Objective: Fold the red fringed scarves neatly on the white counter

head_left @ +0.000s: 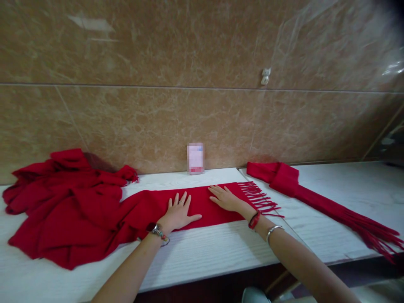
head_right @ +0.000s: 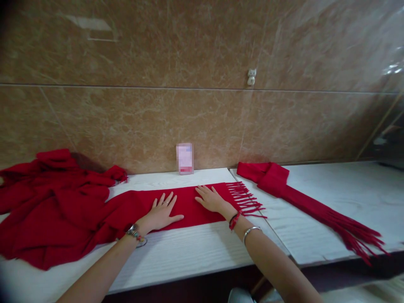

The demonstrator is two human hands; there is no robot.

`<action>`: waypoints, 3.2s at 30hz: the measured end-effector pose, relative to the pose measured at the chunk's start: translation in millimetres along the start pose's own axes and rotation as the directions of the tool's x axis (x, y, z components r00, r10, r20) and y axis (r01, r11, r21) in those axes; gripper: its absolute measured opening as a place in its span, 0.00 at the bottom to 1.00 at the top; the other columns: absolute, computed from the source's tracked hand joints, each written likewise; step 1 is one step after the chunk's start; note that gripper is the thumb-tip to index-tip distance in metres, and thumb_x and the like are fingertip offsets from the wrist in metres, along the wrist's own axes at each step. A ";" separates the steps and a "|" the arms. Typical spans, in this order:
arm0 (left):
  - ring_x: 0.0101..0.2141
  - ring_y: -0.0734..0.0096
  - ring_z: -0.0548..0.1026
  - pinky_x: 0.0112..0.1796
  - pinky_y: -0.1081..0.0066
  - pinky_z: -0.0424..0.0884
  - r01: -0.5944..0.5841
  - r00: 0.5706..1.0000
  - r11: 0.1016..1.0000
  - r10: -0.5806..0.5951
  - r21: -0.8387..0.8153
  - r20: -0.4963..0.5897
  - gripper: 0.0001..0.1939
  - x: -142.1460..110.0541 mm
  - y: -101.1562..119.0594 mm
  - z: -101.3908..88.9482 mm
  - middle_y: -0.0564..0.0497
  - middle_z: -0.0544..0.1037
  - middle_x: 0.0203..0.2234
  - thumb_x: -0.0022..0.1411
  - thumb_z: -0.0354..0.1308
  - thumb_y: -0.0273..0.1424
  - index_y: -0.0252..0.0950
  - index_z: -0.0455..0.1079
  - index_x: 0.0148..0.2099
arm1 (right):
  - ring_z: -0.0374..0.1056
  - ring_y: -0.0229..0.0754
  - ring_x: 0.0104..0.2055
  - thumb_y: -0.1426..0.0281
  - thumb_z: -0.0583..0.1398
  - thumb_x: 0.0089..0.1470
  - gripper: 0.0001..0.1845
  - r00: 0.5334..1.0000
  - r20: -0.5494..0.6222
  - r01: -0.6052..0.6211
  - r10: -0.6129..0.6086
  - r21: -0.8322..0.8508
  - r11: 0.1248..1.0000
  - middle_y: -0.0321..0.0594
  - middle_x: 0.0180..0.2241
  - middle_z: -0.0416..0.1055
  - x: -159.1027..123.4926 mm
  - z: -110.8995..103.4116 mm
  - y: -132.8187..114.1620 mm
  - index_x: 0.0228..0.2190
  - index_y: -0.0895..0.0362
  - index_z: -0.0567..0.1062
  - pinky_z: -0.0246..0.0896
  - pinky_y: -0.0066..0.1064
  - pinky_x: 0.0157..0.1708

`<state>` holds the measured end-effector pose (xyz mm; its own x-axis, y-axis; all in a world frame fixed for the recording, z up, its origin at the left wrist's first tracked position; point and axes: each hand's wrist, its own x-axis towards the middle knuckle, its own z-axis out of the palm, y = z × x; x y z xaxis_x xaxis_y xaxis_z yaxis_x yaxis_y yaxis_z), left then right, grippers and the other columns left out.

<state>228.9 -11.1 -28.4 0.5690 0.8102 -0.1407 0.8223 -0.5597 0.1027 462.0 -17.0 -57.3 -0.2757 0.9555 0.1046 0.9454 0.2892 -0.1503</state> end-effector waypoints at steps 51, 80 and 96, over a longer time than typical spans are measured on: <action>0.61 0.52 0.40 0.56 0.50 0.43 0.095 0.988 0.992 -0.084 0.081 -0.128 0.30 22.0 4.1 7.9 0.51 0.43 0.63 0.62 0.33 0.50 0.46 0.43 0.64 | 0.47 0.49 0.60 0.55 0.43 0.58 0.30 0.979 -0.093 0.189 -0.182 0.069 0.980 0.48 0.58 0.53 -8.8 -9.7 2.0 0.57 0.56 0.57 0.39 0.52 0.57; 0.60 0.48 0.40 0.56 0.50 0.43 0.219 0.974 0.973 -0.213 0.075 -0.081 0.36 20.5 2.8 7.5 0.51 0.40 0.63 0.58 0.29 0.55 0.46 0.41 0.64 | 0.48 0.57 0.59 0.60 0.42 0.59 0.26 0.988 -0.139 -0.083 0.072 -0.076 0.994 0.48 0.59 0.53 -12.5 5.9 77.4 0.56 0.54 0.57 0.43 0.60 0.51; 0.60 0.49 0.42 0.56 0.51 0.44 0.217 0.969 0.974 -0.207 0.061 -0.134 0.35 20.8 2.3 10.0 0.51 0.43 0.63 0.58 0.31 0.55 0.46 0.43 0.64 | 0.47 0.48 0.60 0.57 0.42 0.58 0.29 0.984 -0.116 0.127 -0.134 -0.069 0.989 0.46 0.59 0.52 -11.3 7.5 34.6 0.57 0.57 0.56 0.44 0.48 0.55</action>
<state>242.7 2.7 -40.9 0.3804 0.9245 -0.0256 0.9248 -0.3803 0.0099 496.5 -17.4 -71.1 -0.3781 0.8948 0.2376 0.9125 0.4034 -0.0672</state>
